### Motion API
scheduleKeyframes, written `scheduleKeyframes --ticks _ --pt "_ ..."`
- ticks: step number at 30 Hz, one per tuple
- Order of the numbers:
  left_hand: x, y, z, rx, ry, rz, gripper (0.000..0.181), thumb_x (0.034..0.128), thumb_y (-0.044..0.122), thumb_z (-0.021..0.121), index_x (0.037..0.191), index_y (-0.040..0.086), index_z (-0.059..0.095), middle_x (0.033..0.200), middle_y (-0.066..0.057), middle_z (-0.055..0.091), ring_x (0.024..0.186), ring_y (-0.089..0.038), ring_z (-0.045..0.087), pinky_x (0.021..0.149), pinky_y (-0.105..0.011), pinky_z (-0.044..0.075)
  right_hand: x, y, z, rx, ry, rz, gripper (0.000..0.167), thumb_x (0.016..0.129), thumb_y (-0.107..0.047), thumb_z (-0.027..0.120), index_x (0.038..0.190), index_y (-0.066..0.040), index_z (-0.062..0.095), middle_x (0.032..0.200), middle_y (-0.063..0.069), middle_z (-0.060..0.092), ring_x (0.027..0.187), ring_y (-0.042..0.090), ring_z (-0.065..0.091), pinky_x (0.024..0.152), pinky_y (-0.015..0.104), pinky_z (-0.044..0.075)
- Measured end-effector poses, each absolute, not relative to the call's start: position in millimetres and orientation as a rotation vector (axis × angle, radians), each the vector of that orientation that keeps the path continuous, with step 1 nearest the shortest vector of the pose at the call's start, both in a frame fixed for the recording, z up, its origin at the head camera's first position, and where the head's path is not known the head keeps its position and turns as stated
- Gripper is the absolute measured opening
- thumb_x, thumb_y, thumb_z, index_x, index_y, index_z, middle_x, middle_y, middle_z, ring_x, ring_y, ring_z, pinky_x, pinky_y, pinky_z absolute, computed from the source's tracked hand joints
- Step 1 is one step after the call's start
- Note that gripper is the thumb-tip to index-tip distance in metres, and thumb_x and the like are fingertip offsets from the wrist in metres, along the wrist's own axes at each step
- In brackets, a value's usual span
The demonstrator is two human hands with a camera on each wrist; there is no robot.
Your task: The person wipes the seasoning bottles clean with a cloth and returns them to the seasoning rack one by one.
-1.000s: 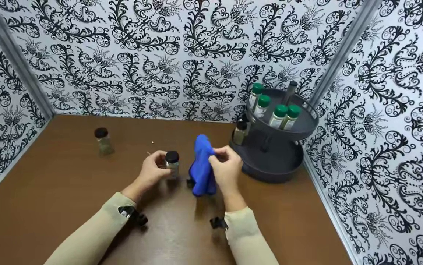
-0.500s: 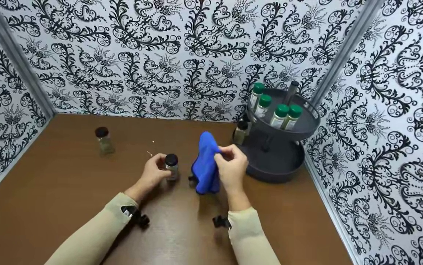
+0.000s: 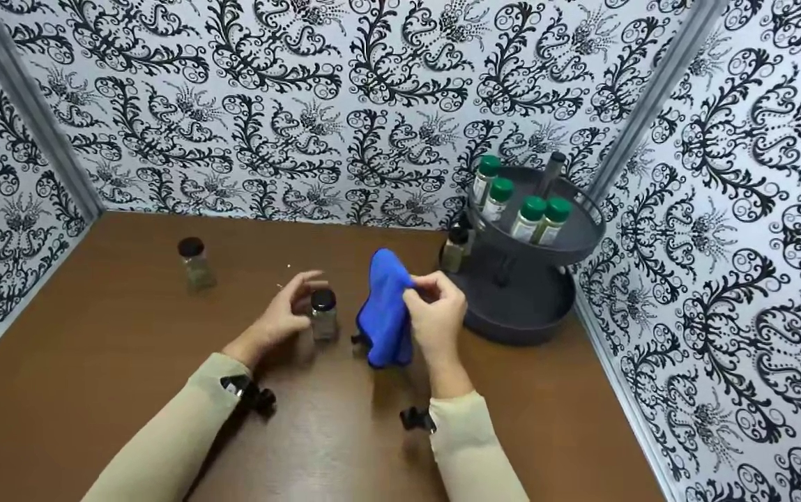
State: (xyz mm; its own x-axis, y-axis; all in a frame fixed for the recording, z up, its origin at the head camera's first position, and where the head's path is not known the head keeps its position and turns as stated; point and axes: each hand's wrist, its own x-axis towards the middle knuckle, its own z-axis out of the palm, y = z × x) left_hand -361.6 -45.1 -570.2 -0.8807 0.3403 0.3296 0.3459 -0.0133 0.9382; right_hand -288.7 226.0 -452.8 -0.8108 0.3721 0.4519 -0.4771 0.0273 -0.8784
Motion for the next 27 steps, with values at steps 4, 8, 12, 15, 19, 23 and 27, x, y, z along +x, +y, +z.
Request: scheduleKeyframes --ticks 4,8,12,15,19,23,27 --pt "-375 -49 -573 -0.929 -2.101 -2.28 0.091 0.0734 -0.021 0.042 0.161 -0.001 0.034 0.152 -0.04 0.049 0.141 -0.039 0.055 0.105 -0.028 0.05 -288 225 -452 0.115 -1.71 1.862 0.01 0.075 0.022 0.067 0.084 0.019 0.067 0.076 -0.003 0.075 0.07 0.008 0.069 0.064 0.018 0.055" --pt "-380 -48 -580 -1.062 -2.079 -2.434 0.091 0.0745 -0.024 0.038 0.163 -0.005 0.03 0.15 -0.044 0.049 0.133 -0.04 0.059 0.088 -0.022 0.051 -288 222 -452 0.128 -1.72 1.863 0.009 0.076 0.023 0.068 0.084 0.019 0.067 0.076 -0.003 0.075 0.071 0.009 0.07 0.065 0.019 0.057" --pt "-380 -48 -582 -1.119 -2.134 -2.435 0.086 0.0751 -0.024 0.04 0.159 -0.006 0.037 0.146 -0.041 0.055 0.135 -0.048 0.058 0.095 -0.025 0.052 -286 222 -450 0.137 -1.715 1.851 0.01 0.075 0.022 0.069 0.084 0.018 0.067 0.075 -0.003 0.075 0.071 0.009 0.07 0.065 0.019 0.057" --pt "-381 -50 -582 -1.125 -2.177 -2.402 0.082 0.0752 -0.024 0.041 0.156 -0.009 0.04 0.145 -0.038 0.058 0.134 -0.045 0.061 0.099 -0.026 0.052 -287 222 -450 0.138 -1.716 1.847 0.01 0.075 0.022 0.069 0.085 0.019 0.067 0.075 -0.004 0.074 0.07 0.009 0.069 0.065 0.019 0.056" --pt "-381 -53 -581 -1.11 -2.275 -2.303 0.079 0.0762 -0.021 0.05 0.154 -0.009 0.043 0.142 -0.033 0.062 0.127 -0.026 0.065 0.105 -0.026 0.05 -288 221 -451 0.133 -1.719 1.862 0.011 0.075 0.022 0.069 0.085 0.018 0.068 0.076 -0.004 0.075 0.072 0.009 0.07 0.066 0.019 0.057" --pt "-378 -49 -582 -1.056 -2.371 -2.178 0.074 0.0747 -0.018 0.06 0.147 -0.004 0.054 0.132 -0.017 0.069 0.116 -0.016 0.063 0.102 -0.026 0.05 -289 220 -455 0.134 -1.725 1.874 0.011 0.075 0.022 0.069 0.086 0.018 0.067 0.077 -0.003 0.075 0.073 0.01 0.071 0.067 0.02 0.058" --pt "-373 -39 -584 -1.011 -2.362 -2.142 0.061 0.0739 -0.018 0.065 0.133 -0.005 0.063 0.117 -0.005 0.072 0.104 -0.013 0.065 0.093 -0.024 0.053 -289 220 -460 0.13 -1.752 1.873 0.012 0.075 0.023 0.069 0.086 0.02 0.066 0.078 -0.004 0.075 0.072 0.009 0.071 0.066 0.019 0.057"
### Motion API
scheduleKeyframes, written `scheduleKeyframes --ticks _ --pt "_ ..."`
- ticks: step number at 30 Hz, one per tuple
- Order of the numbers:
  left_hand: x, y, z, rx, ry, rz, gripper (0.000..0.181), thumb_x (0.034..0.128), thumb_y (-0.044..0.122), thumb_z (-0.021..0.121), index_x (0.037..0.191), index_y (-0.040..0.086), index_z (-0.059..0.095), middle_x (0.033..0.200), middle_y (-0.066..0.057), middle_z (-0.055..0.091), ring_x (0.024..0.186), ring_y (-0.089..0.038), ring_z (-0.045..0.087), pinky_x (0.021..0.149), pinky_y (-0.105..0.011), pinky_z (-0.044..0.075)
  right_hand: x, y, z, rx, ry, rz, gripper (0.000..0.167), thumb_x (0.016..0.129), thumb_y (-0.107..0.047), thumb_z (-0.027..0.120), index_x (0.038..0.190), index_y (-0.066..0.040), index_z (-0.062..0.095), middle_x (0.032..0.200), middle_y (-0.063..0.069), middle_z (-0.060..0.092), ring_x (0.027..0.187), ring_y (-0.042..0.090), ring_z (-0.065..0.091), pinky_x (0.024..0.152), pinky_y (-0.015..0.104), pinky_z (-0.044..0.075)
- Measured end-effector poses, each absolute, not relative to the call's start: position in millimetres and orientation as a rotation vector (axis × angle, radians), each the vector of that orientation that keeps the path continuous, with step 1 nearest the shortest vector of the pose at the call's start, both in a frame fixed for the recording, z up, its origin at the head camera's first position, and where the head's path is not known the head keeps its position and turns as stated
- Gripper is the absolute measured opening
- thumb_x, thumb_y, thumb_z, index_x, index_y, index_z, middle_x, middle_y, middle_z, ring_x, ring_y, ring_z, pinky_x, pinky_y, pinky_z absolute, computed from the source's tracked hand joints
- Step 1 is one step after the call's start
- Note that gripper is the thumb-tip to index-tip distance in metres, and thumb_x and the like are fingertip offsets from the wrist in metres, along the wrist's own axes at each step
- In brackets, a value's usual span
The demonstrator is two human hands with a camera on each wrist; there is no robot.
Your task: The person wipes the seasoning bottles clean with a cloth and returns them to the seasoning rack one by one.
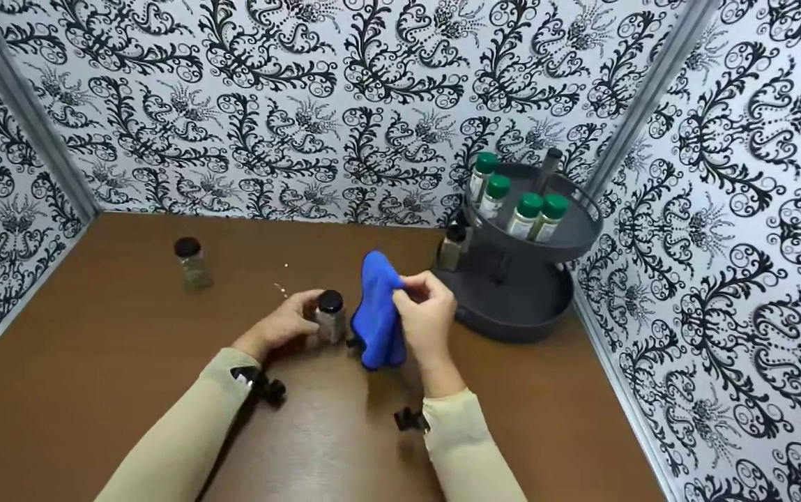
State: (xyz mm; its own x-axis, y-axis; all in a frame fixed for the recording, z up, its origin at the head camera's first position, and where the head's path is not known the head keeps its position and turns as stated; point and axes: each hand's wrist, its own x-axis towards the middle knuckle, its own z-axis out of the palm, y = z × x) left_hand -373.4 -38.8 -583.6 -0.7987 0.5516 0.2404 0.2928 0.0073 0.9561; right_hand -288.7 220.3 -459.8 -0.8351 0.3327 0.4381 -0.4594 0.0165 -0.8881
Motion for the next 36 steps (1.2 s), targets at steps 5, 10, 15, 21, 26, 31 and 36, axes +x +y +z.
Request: scheduleKeyframes --ticks 5,10,15,21,26,31,36 --pt "-367 -30 -583 0.839 2.156 1.932 0.047 0.0731 -0.012 0.08 0.119 -0.006 0.068 0.102 -0.001 0.073 0.094 -0.01 0.067 0.089 -0.023 0.055 -289 219 -461 0.143 -1.768 1.865 0.012 0.075 0.024 0.069 0.086 0.02 0.066 0.077 -0.007 0.076 0.071 0.007 0.071 0.065 0.018 0.057" --pt "-363 -29 -583 0.778 2.225 1.982 0.044 0.073 -0.009 0.086 0.114 -0.005 0.07 0.1 -0.004 0.073 0.091 -0.009 0.067 0.086 -0.023 0.055 -290 218 -461 0.161 -1.771 1.856 0.012 0.075 0.023 0.069 0.086 0.021 0.066 0.078 -0.007 0.077 0.072 0.007 0.072 0.066 0.018 0.057" --pt "-356 -26 -575 0.758 2.266 2.051 0.043 0.0741 -0.007 0.087 0.114 -0.005 0.071 0.1 -0.008 0.074 0.087 -0.009 0.066 0.081 -0.022 0.055 -292 216 -467 0.167 -1.797 1.818 0.011 0.076 0.021 0.071 0.086 0.018 0.068 0.081 -0.005 0.078 0.074 0.008 0.072 0.067 0.018 0.057" --pt "-339 -16 -548 0.768 2.192 2.14 0.046 0.0747 -0.003 0.089 0.117 -0.004 0.072 0.1 -0.008 0.074 0.085 -0.012 0.069 0.078 -0.024 0.058 -288 210 -472 0.188 -1.764 1.768 0.009 0.078 0.02 0.07 0.086 0.017 0.068 0.088 0.006 0.08 0.081 0.007 0.076 0.073 0.019 0.06" --pt "-325 -5 -529 0.8 2.156 2.167 0.049 0.0739 -0.003 0.09 0.119 -0.004 0.073 0.102 -0.011 0.076 0.085 -0.013 0.071 0.078 -0.026 0.06 -280 204 -466 0.276 -1.777 1.7 0.008 0.079 0.019 0.071 0.085 0.014 0.068 0.097 0.016 0.081 0.086 0.01 0.078 0.073 0.019 0.061" --pt "-314 1 -515 0.766 2.203 2.181 0.053 0.0719 -0.001 0.092 0.121 -0.003 0.074 0.106 -0.017 0.078 0.085 -0.011 0.073 0.079 -0.026 0.061 -275 200 -463 0.433 -1.813 1.606 0.013 0.081 0.02 0.072 0.086 0.007 0.071 0.102 0.016 0.082 0.1 0.029 0.081 0.082 0.027 0.065" --pt "-309 0 -504 0.767 2.212 2.21 0.051 0.0722 0.0 0.092 0.12 -0.002 0.074 0.106 -0.018 0.079 0.085 -0.013 0.074 0.081 -0.028 0.062 -275 197 -467 0.501 -1.895 1.524 0.02 0.08 0.022 0.07 0.086 0.003 0.073 0.1 0.019 0.081 0.099 0.033 0.08 0.082 0.027 0.064"
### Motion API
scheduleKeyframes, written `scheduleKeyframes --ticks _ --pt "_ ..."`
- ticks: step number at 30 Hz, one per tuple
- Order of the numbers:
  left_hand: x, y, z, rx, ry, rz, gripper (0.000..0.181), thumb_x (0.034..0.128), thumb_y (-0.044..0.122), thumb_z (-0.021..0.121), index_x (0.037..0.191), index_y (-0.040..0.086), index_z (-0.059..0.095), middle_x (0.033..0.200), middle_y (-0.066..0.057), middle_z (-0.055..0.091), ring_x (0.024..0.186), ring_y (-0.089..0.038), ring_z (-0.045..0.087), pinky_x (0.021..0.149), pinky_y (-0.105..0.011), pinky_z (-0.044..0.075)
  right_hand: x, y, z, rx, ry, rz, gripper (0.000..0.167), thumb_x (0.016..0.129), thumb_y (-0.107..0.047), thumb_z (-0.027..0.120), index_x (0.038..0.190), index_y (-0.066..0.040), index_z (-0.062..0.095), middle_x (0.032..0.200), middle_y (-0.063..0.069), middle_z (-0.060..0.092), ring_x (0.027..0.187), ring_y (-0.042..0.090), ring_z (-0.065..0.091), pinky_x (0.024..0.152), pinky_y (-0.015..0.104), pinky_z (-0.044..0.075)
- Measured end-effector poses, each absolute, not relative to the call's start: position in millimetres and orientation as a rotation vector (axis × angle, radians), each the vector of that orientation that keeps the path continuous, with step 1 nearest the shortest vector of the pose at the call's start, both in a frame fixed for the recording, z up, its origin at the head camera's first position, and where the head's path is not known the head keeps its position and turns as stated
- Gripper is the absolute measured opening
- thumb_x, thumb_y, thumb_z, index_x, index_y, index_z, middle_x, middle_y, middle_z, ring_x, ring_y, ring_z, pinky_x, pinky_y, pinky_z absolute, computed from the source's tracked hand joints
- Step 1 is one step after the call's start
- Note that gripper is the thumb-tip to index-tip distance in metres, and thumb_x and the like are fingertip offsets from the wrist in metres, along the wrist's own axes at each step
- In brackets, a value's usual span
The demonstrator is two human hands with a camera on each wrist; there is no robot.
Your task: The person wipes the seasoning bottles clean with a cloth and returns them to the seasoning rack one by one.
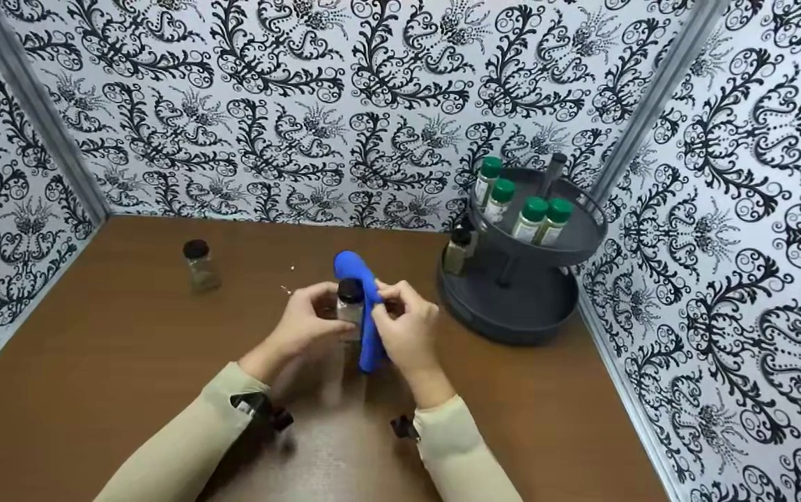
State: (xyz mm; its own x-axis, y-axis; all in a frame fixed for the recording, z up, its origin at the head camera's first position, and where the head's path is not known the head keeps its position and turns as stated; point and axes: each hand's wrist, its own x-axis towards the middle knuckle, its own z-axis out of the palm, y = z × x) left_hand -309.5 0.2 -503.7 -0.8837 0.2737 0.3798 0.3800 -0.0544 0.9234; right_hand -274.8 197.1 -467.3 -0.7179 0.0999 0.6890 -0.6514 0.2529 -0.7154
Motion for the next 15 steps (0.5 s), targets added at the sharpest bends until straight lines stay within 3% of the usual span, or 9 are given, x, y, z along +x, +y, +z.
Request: scheduleKeyframes --ticks 6,15 --pt "-311 -8 -494 -0.644 -2.024 -2.113 0.049 0.0736 -0.001 0.092 0.12 -0.002 0.074 0.103 -0.019 0.079 0.089 -0.015 0.075 0.084 -0.031 0.064 -277 188 -479 0.456 -2.137 1.432 0.018 0.077 0.017 0.072 0.082 -0.001 0.072 0.098 0.015 0.082 0.089 0.029 0.081 0.07 0.016 0.06" --pt "-311 -15 -488 -0.524 -1.931 -2.177 0.052 0.0726 0.002 0.093 0.121 0.002 0.074 0.104 -0.015 0.08 0.095 -0.019 0.077 0.09 -0.033 0.064 -276 175 -494 0.338 -2.284 1.426 0.017 0.079 0.011 0.072 0.083 -0.006 0.074 0.092 0.01 0.082 0.085 0.019 0.078 0.073 0.019 0.06"
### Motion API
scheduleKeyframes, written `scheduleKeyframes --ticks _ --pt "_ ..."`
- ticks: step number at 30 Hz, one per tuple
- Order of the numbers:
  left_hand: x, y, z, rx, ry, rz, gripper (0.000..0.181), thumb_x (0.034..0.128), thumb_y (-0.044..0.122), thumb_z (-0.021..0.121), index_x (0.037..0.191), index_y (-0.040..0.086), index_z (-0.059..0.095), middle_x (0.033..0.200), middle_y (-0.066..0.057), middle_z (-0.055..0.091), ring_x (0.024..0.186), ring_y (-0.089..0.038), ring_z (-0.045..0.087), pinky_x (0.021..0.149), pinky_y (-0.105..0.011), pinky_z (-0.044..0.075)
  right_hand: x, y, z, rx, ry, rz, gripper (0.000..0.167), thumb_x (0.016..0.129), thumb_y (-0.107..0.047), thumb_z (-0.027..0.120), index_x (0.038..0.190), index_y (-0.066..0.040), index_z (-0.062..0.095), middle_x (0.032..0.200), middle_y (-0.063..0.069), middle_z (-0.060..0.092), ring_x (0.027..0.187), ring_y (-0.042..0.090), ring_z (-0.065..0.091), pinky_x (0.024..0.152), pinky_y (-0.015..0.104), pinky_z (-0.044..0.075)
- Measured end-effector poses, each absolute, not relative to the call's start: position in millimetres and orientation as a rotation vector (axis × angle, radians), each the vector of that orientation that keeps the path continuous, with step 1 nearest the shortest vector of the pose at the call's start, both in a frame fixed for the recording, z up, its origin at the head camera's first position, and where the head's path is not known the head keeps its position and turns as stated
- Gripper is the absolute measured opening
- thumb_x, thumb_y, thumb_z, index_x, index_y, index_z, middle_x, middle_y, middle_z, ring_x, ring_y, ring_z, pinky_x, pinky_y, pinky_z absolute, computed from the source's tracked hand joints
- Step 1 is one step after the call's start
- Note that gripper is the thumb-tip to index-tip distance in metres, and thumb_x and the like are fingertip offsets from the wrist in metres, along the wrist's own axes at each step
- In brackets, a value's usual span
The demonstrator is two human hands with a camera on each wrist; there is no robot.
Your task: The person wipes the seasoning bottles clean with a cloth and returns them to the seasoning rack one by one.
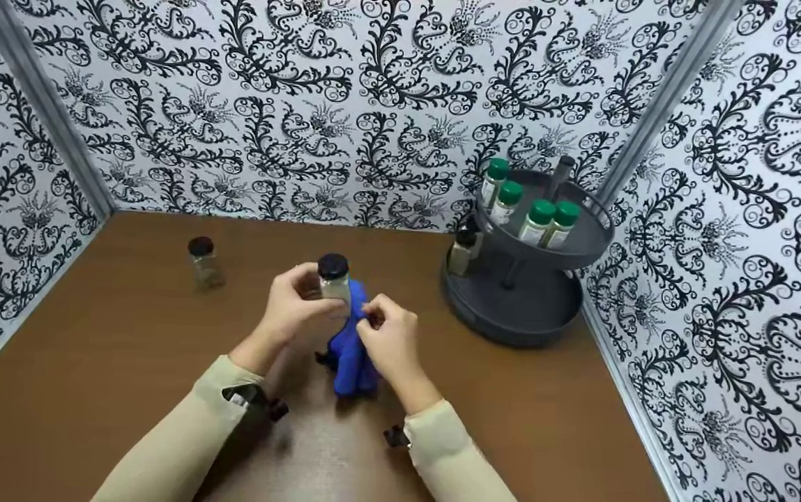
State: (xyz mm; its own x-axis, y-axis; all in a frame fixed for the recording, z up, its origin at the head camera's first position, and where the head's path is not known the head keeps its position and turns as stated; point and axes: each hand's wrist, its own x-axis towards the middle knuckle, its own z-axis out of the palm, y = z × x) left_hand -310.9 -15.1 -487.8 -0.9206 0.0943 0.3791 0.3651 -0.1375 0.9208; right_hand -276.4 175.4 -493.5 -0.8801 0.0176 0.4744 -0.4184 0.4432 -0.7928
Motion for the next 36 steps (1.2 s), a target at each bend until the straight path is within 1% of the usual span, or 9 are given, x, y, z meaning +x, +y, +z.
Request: scheduleKeyframes --ticks 5,13,16,19,22,26,30,33,36 --pt "-311 -10 -493 -0.52 -1.936 -2.175 0.052 0.0722 0.003 0.093 0.12 0.002 0.074 0.104 -0.014 0.08 0.095 -0.019 0.077 0.09 -0.033 0.064 -276 174 -493 0.271 -2.222 1.425 0.015 0.082 0.008 0.078 0.087 -0.007 0.078 0.089 0.01 0.081 0.081 0.014 0.076 0.072 0.018 0.059" --pt "-306 -2 -502 -0.581 -2.058 -2.095 0.051 0.0725 0.003 0.093 0.12 0.003 0.075 0.103 -0.017 0.079 0.09 -0.017 0.075 0.088 -0.04 0.065 -272 180 -480 0.354 -1.853 1.61 0.012 0.083 0.019 0.071 0.09 0.01 0.071 0.098 0.029 0.078 0.082 0.004 0.076 0.07 0.018 0.06" --pt "-304 -1 -502 -0.585 -2.072 -2.087 0.052 0.0724 0.004 0.093 0.121 0.003 0.075 0.104 -0.018 0.079 0.091 -0.019 0.075 0.089 -0.043 0.065 -271 182 -474 0.382 -1.793 1.642 0.01 0.084 0.019 0.07 0.093 0.013 0.069 0.098 0.031 0.077 0.086 0.005 0.077 0.073 0.018 0.061" --pt "-303 -1 -499 -0.581 -2.058 -2.094 0.052 0.0722 0.004 0.093 0.121 0.003 0.075 0.102 -0.017 0.079 0.091 -0.02 0.075 0.089 -0.045 0.064 -272 183 -474 0.37 -1.845 1.66 0.013 0.084 0.017 0.072 0.096 0.012 0.07 0.094 0.024 0.077 0.084 0.007 0.075 0.072 0.018 0.061" --pt "-303 -3 -495 -0.562 -2.039 -2.093 0.051 0.0714 0.003 0.092 0.12 0.004 0.076 0.1 -0.014 0.079 0.09 -0.02 0.075 0.087 -0.041 0.064 -274 182 -477 0.339 -1.941 1.695 0.018 0.083 0.014 0.076 0.1 0.009 0.073 0.092 0.017 0.076 0.081 0.008 0.073 0.071 0.018 0.06" --pt "-305 -7 -490 -0.534 -2.012 -2.09 0.05 0.0708 0.002 0.091 0.118 0.006 0.077 0.097 -0.01 0.078 0.088 -0.018 0.073 0.083 -0.033 0.063 -274 180 -482 0.312 -2.048 1.761 0.024 0.08 0.011 0.082 0.103 0.007 0.075 0.096 0.019 0.078 0.084 0.007 0.073 0.074 0.019 0.061" --pt "-306 -9 -488 -0.53 -1.99 -2.092 0.05 0.0703 0.002 0.092 0.118 0.006 0.077 0.096 -0.01 0.078 0.088 -0.018 0.072 0.083 -0.029 0.062 -275 179 -485 0.28 -2.142 1.718 0.019 0.08 0.007 0.085 0.098 0.005 0.078 0.094 0.02 0.079 0.08 0.004 0.071 0.074 0.018 0.059" --pt "-306 -9 -489 -0.55 -1.99 -2.082 0.051 0.0707 0.004 0.093 0.118 0.006 0.077 0.098 -0.01 0.078 0.089 -0.018 0.073 0.084 -0.03 0.063 -276 180 -486 0.244 -2.193 1.641 0.013 0.081 0.005 0.085 0.092 0.002 0.079 0.091 0.019 0.078 0.075 0.001 0.068 0.071 0.015 0.056" --pt "-305 -6 -490 -0.569 -2.01 -2.069 0.05 0.0711 0.004 0.094 0.119 0.007 0.077 0.099 -0.01 0.079 0.09 -0.018 0.073 0.084 -0.032 0.063 -277 182 -484 0.217 -2.162 1.637 0.012 0.082 0.006 0.084 0.091 0.003 0.078 0.09 0.02 0.078 0.074 0.0 0.069 0.071 0.014 0.057"
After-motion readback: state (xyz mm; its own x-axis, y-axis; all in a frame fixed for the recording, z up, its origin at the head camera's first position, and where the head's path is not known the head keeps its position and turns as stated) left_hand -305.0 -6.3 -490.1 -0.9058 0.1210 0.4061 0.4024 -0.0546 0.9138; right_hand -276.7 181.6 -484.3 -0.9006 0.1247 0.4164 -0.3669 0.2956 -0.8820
